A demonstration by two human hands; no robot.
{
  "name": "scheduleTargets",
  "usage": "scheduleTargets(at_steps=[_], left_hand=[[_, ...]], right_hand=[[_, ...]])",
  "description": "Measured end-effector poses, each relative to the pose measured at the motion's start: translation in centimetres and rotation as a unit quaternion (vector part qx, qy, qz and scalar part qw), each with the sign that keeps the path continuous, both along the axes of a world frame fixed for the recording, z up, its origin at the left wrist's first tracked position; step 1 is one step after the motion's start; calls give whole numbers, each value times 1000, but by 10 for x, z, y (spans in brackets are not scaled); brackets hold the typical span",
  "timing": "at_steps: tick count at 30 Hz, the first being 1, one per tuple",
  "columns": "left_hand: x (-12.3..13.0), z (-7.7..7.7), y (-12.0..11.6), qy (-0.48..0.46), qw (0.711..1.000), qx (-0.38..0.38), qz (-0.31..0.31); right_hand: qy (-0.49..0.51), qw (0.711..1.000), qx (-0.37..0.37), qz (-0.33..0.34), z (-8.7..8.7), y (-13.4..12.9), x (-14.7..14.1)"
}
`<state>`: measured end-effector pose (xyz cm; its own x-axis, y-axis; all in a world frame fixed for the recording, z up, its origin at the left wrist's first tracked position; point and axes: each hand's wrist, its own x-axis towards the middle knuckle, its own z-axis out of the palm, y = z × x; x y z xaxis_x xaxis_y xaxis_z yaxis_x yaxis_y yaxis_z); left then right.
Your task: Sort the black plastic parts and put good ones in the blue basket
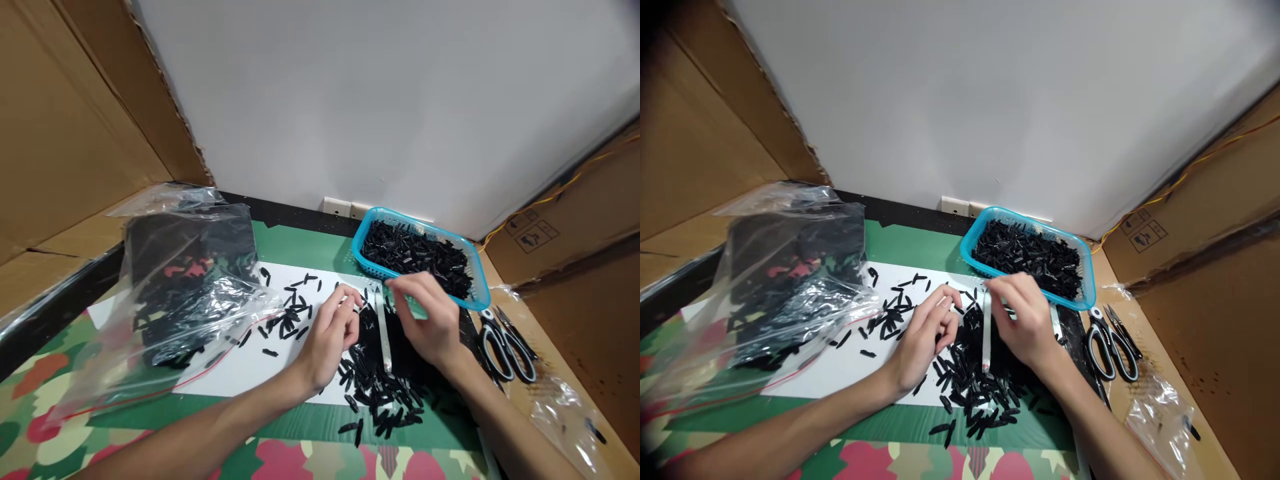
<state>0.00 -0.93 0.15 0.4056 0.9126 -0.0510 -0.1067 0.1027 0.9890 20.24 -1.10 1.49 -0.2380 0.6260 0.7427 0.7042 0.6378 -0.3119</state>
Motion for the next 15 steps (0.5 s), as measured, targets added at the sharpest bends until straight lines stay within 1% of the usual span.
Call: scheduleTargets(at_steps=[2,4,6,9,11,15], left_hand=[[0,-1,0,-9,1000,-25,-4],[1,-1,-2,-14,998,-51,-24],[0,-2,-3,0,997,-58,-48],[0,-3,-5,-3,996,-60,-63],[0,-4,-5,-11,996,-68,-63],[1,-7,-6,4,996,-65,-55]], right_hand=[[-32,996,5,79,-7,-13,-5],[-65,991,-9,120,-11,-21,-12],[-84,987,-38,129,-12,-24,-19],[-94,984,-70,130,-8,-24,-25],[-94,984,-75,135,-5,-23,-24],[-87,980,-93,155,-2,-22,-22]])
